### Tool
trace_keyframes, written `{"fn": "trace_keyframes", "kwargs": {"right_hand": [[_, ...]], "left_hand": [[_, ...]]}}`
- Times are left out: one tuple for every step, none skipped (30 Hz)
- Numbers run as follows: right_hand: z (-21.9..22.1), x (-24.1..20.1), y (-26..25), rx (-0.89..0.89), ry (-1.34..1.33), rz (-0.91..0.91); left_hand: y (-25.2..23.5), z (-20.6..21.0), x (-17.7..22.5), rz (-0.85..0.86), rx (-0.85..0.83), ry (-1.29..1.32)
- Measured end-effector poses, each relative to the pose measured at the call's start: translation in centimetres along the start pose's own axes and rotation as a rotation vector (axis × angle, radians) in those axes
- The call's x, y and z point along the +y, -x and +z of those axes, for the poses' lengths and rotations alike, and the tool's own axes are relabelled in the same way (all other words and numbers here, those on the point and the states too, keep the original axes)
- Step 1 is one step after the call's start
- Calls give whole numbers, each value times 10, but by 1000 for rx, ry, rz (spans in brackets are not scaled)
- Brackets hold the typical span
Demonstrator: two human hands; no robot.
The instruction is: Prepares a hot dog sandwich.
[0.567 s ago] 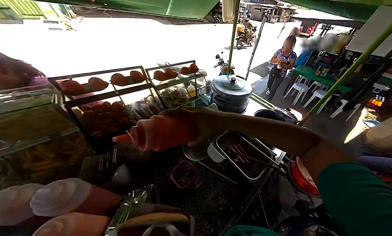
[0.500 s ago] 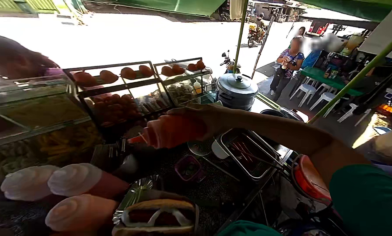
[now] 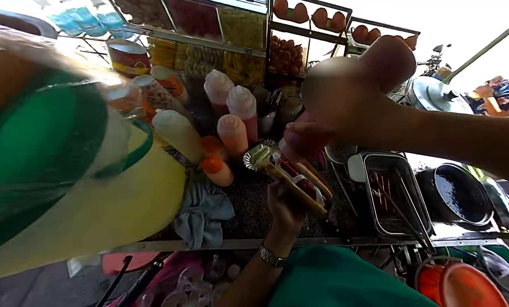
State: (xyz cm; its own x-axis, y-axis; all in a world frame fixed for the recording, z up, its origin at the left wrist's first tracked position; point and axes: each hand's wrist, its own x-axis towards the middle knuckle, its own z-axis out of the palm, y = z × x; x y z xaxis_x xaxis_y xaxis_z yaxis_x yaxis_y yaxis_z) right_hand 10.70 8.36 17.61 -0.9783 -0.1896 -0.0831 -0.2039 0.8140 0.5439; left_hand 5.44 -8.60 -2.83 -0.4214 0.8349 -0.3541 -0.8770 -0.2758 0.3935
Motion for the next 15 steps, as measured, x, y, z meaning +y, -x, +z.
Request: {"fn": "trace_keyframes", "kwargs": {"right_hand": [[-2, 0, -4, 8, 27, -14], [-5, -1, -7, 7, 66, -27], [-7, -1, -10, 7, 94, -38], [-9, -2, -12, 9, 110, -48], [-11, -2, -14, 16, 118, -55], [-12, -3, -15, 23, 119, -61], [-13, -4, -16, 26, 128, -61], [-14, -5, -17, 27, 132, -61], [-15, -5, -17, 32, 140, -61], [-15, -5, -17, 38, 152, -62], [-16, -5, -16, 36, 164, -63], [-16, -4, -15, 25, 177, -64], [-16, -3, -14, 12, 172, -60], [-16, -2, -12, 4, 167, -54], [-16, -1, -10, 1, 164, -46]], "left_hand": [[0, 1, -1, 5, 12, -12], [1, 2, -1, 9, 14, -20], [2, 2, -2, 12, 20, -21], [3, 2, -2, 14, 22, -16], [3, 2, -2, 16, 23, -13], [3, 2, -3, 16, 32, -15], [3, 2, -3, 16, 41, -14], [3, 2, -3, 20, 42, -9], [3, 2, -3, 26, 35, -6], [2, 3, -3, 32, 29, -6], [2, 3, -3, 35, 33, -5], [2, 3, -3, 32, 37, -3], [2, 3, -3, 27, 36, 0], [1, 2, -3, 27, 32, 8], [0, 2, -3, 32, 25, 15]]}}
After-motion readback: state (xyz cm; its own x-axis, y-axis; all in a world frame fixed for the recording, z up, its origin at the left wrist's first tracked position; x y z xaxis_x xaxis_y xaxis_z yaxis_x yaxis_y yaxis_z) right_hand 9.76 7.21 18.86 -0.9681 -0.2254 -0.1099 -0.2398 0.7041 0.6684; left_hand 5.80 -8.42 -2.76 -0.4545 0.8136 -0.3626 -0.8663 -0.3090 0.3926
